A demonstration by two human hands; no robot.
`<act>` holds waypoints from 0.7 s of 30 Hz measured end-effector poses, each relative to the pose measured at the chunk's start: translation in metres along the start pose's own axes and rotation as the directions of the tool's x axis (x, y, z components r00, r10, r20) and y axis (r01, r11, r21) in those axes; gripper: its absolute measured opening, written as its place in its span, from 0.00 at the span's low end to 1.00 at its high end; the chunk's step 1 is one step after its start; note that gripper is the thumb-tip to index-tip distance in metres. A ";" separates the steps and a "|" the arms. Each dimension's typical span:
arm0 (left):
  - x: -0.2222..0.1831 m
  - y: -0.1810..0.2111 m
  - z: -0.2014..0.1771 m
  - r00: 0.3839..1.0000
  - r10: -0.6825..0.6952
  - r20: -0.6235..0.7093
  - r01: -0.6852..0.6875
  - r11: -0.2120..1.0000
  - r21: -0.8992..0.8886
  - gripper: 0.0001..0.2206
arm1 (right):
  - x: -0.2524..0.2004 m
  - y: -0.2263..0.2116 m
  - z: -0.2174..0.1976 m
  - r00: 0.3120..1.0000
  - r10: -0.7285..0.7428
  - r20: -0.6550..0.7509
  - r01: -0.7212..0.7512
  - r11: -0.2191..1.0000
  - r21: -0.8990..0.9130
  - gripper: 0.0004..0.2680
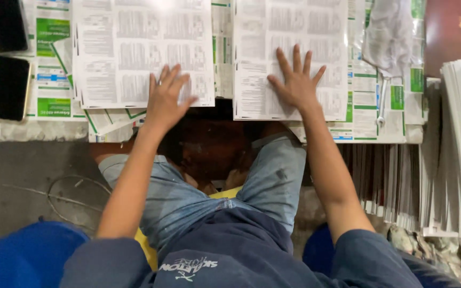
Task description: The person sorts and counts printed sheets of paper by flipping through them with both hands, then places them on a stack and adds sticky notes to the stack.
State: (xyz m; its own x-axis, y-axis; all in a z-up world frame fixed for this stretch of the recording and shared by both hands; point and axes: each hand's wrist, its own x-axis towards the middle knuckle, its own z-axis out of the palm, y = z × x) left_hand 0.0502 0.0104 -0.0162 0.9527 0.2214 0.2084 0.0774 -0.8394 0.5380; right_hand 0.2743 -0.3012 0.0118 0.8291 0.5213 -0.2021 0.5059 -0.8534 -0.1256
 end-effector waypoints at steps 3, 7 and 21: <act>-0.033 0.016 -0.017 1.000 -0.011 -0.011 0.011 1.000 -0.006 0.28 | 0.031 -0.002 -0.011 1.000 0.015 0.027 -0.015 1.000 -0.010 0.30; -0.054 0.003 -0.010 0.999 0.040 -0.033 -0.037 0.994 0.100 0.23 | 0.063 -0.002 -0.022 1.000 0.017 0.009 -0.017 1.000 -0.009 0.30; -0.046 -0.038 0.018 0.987 0.122 -0.107 -0.125 0.992 -0.022 0.12 | 0.055 -0.012 -0.006 1.000 -0.023 -0.007 0.024 0.998 0.061 0.35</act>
State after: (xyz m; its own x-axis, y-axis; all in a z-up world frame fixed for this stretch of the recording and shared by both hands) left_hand 0.0086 0.0227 -0.0609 0.9179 0.1692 0.3590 -0.0488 -0.8496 0.5252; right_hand 0.3150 -0.2624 0.0076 0.8189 0.5409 -0.1919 0.5100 -0.8392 -0.1890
